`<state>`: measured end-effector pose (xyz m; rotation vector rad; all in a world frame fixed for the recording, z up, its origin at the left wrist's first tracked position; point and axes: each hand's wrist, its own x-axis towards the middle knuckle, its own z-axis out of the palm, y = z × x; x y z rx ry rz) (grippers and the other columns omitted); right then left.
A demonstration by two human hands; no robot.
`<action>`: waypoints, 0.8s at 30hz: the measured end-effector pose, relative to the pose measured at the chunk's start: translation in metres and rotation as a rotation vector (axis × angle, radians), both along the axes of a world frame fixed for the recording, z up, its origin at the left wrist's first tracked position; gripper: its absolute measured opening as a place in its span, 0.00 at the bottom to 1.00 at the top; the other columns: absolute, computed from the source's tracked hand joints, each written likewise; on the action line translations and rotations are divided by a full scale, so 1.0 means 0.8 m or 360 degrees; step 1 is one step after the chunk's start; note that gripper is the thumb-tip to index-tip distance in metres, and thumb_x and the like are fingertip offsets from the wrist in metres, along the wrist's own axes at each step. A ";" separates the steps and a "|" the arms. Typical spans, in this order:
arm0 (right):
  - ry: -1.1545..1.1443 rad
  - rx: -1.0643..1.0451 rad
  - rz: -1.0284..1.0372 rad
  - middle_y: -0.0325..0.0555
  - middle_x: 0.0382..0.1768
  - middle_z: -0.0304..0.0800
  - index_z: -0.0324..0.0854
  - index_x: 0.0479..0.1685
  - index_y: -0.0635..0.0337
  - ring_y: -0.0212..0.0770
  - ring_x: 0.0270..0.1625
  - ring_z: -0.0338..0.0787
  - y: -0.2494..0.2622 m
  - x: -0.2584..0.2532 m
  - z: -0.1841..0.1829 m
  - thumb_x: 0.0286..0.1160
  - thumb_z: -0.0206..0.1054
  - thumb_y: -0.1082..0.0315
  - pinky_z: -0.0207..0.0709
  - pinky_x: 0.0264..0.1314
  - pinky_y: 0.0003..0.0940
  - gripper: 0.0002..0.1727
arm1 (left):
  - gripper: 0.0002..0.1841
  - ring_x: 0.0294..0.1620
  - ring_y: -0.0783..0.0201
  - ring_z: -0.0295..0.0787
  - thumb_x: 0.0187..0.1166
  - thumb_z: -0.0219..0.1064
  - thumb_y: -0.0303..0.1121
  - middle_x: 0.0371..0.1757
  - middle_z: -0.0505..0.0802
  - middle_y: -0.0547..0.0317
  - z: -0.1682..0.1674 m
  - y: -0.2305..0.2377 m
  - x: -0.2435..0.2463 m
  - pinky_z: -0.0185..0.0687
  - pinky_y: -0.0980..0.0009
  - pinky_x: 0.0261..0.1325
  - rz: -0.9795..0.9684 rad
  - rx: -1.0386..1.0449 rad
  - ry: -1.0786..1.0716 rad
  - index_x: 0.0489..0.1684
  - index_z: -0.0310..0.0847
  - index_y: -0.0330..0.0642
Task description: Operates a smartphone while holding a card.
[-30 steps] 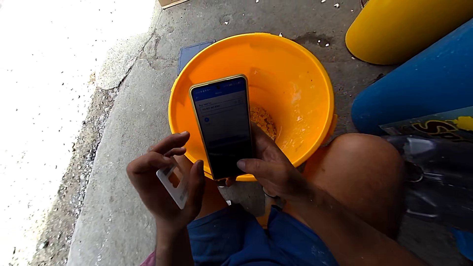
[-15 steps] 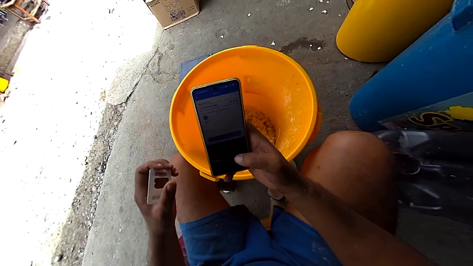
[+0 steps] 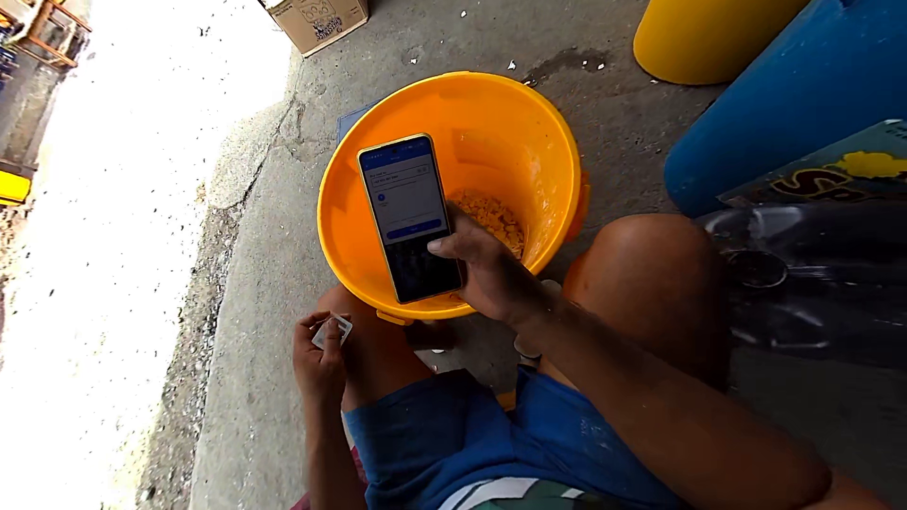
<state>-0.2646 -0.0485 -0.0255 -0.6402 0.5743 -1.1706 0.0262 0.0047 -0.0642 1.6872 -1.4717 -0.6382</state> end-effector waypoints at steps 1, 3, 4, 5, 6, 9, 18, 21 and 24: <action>0.0042 0.0056 -0.0052 0.49 0.63 0.86 0.68 0.79 0.43 0.46 0.60 0.89 -0.001 0.001 0.000 0.78 0.57 0.59 0.86 0.56 0.50 0.27 | 0.11 0.41 0.69 0.94 0.84 0.61 0.30 0.44 0.96 0.58 -0.002 -0.002 0.004 0.91 0.71 0.45 -0.0013 -0.0039 -0.0086 0.57 0.77 0.35; 0.0111 0.0111 -0.0124 0.48 0.61 0.87 0.71 0.77 0.43 0.46 0.58 0.90 -0.003 0.000 0.001 0.83 0.56 0.57 0.86 0.54 0.49 0.24 | 0.10 0.42 0.74 0.92 0.82 0.66 0.33 0.45 0.94 0.62 -0.008 -0.006 0.013 0.89 0.75 0.47 0.0010 -0.0063 -0.0321 0.54 0.83 0.39; 0.0129 0.0116 -0.0151 0.48 0.61 0.88 0.72 0.77 0.44 0.45 0.58 0.90 -0.004 0.001 0.001 0.84 0.56 0.57 0.86 0.54 0.49 0.23 | 0.10 0.42 0.76 0.90 0.82 0.66 0.35 0.46 0.94 0.63 -0.014 -0.008 0.019 0.88 0.76 0.47 0.0036 -0.0069 -0.0432 0.53 0.85 0.41; 0.0139 0.0117 -0.0175 0.48 0.60 0.88 0.73 0.76 0.45 0.45 0.57 0.91 -0.004 0.001 0.001 0.84 0.57 0.56 0.87 0.53 0.48 0.23 | 0.10 0.41 0.76 0.89 0.81 0.67 0.37 0.46 0.93 0.63 -0.022 -0.011 0.027 0.87 0.76 0.46 0.0061 -0.0090 -0.0513 0.51 0.87 0.43; 0.0145 0.0122 -0.0193 0.48 0.59 0.89 0.74 0.76 0.45 0.45 0.55 0.91 -0.004 0.002 0.002 0.84 0.58 0.56 0.87 0.52 0.48 0.22 | 0.11 0.42 0.75 0.87 0.81 0.67 0.39 0.46 0.90 0.62 -0.031 -0.013 0.035 0.84 0.76 0.45 0.0086 -0.0118 -0.0558 0.49 0.88 0.43; 0.0158 0.0110 -0.0236 0.48 0.57 0.90 0.76 0.73 0.46 0.43 0.52 0.92 -0.007 0.006 0.006 0.83 0.60 0.58 0.87 0.51 0.46 0.21 | 0.10 0.44 0.73 0.84 0.79 0.67 0.39 0.49 0.88 0.58 -0.046 -0.019 0.047 0.80 0.79 0.43 0.0179 -0.0187 -0.0553 0.44 0.90 0.43; 0.0163 0.0028 -0.0268 0.51 0.55 0.91 0.79 0.69 0.51 0.46 0.53 0.92 -0.010 0.015 0.005 0.82 0.64 0.62 0.88 0.55 0.46 0.18 | 0.13 0.48 0.70 0.87 0.80 0.67 0.41 0.52 0.87 0.57 -0.052 -0.001 0.056 0.86 0.76 0.46 0.0229 -0.0200 -0.0425 0.48 0.89 0.42; 0.0166 -0.0013 -0.0255 0.51 0.55 0.90 0.79 0.69 0.52 0.46 0.53 0.92 -0.008 0.019 0.002 0.82 0.64 0.62 0.87 0.56 0.47 0.18 | 0.13 0.45 0.71 0.88 0.82 0.65 0.40 0.50 0.87 0.57 -0.055 0.007 0.059 0.87 0.78 0.45 0.0267 -0.0223 -0.0337 0.49 0.88 0.40; 0.0178 -0.0006 -0.0265 0.51 0.55 0.91 0.80 0.69 0.51 0.46 0.54 0.92 -0.005 0.021 0.001 0.82 0.65 0.62 0.88 0.56 0.46 0.19 | 0.15 0.47 0.72 0.88 0.89 0.56 0.37 0.49 0.89 0.56 -0.051 0.011 0.055 0.86 0.77 0.50 0.0308 -0.0251 -0.0185 0.54 0.85 0.36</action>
